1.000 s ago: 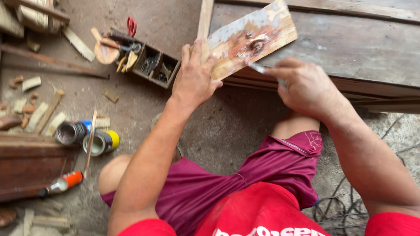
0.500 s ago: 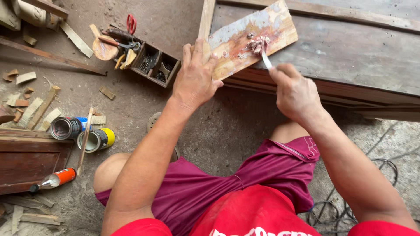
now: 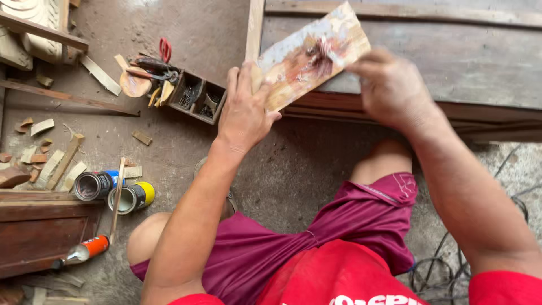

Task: The person applies a pink-colored wood filler to joints and crevices of a wooden furniture structure using a small spatula tool, smoothing the filler into the wood.

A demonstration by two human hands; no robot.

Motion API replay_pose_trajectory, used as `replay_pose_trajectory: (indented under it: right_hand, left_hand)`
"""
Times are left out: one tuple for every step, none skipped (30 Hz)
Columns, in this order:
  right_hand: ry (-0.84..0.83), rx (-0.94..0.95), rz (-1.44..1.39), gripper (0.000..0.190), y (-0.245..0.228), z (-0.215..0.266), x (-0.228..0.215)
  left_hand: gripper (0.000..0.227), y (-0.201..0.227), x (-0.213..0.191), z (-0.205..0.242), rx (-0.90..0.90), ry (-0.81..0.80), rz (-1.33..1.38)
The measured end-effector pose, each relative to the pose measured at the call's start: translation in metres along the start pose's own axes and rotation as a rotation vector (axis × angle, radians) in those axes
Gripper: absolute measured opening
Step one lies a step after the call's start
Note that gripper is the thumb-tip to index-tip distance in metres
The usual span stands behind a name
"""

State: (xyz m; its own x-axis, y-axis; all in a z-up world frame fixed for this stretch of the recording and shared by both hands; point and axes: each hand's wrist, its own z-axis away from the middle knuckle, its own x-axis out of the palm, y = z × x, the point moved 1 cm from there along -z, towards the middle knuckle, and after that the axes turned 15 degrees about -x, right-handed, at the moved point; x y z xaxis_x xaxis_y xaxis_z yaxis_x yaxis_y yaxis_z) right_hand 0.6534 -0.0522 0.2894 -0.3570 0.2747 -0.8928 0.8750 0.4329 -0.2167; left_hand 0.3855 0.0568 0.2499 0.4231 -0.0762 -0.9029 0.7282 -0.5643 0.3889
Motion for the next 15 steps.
replay_pose_trajectory:
  right_hand:
    - [-0.011,-0.020,-0.011,0.024,-0.010,0.001,0.005]
    - [-0.127,0.019,0.030,0.032,-0.028,0.007,0.013]
    - [-0.237,0.070,0.080,0.041,-0.037,0.010,0.017]
    - [-0.241,0.061,0.078,0.041,-0.031,0.006,0.012]
    - [-0.224,0.005,0.062,0.040,-0.025,0.004,0.005]
    - [-0.206,-0.051,0.046,0.039,-0.023,0.005,0.000]
    - [-0.195,-0.045,0.058,0.039,-0.021,0.000,0.000]
    - [-0.175,0.022,0.104,0.036,-0.020,-0.004,0.000]
    - [-0.171,0.066,0.132,0.033,-0.020,-0.010,0.001]
    - [-0.175,0.049,0.126,0.033,-0.024,-0.011,0.004]
    - [-0.244,0.017,0.145,0.036,-0.031,-0.006,0.007]
    - [-0.313,-0.014,0.163,0.040,-0.034,-0.002,0.010]
    - [-0.312,-0.017,0.160,0.040,-0.024,-0.004,0.005]
    - [-0.197,-0.056,0.060,0.034,-0.004,-0.010,-0.006]
    - [-0.082,-0.064,-0.032,0.029,0.006,-0.006,-0.013]
  left_hand:
    - [0.070,0.001,-0.001,0.008,-0.046,-0.017,0.006]
    - [0.070,0.000,-0.001,0.012,-0.071,-0.011,0.006]
    - [0.068,0.001,-0.001,0.009,-0.068,-0.025,0.009]
    - [0.067,0.001,0.000,0.007,-0.065,-0.039,0.013]
    - [0.067,0.001,0.000,0.010,-0.066,-0.055,0.014]
    - [0.067,0.000,-0.001,0.014,-0.077,-0.056,0.035]
    - [0.067,-0.001,-0.002,0.007,-0.072,-0.036,0.053]
    - [0.067,-0.001,-0.001,0.001,-0.055,-0.030,0.052]
    - [0.068,0.001,-0.001,0.003,-0.066,-0.031,0.032]
    - [0.068,0.001,0.000,0.006,-0.076,-0.032,0.013]
    - [0.068,0.001,0.002,0.006,-0.077,-0.028,0.016]
    - [0.069,0.001,0.004,0.008,-0.085,-0.045,0.031]
    - [0.070,0.000,0.004,0.011,-0.095,-0.065,0.040]
    - [0.070,-0.002,0.003,0.012,-0.098,-0.065,0.037]
    - [0.072,-0.004,0.004,0.009,-0.070,-0.047,0.009]
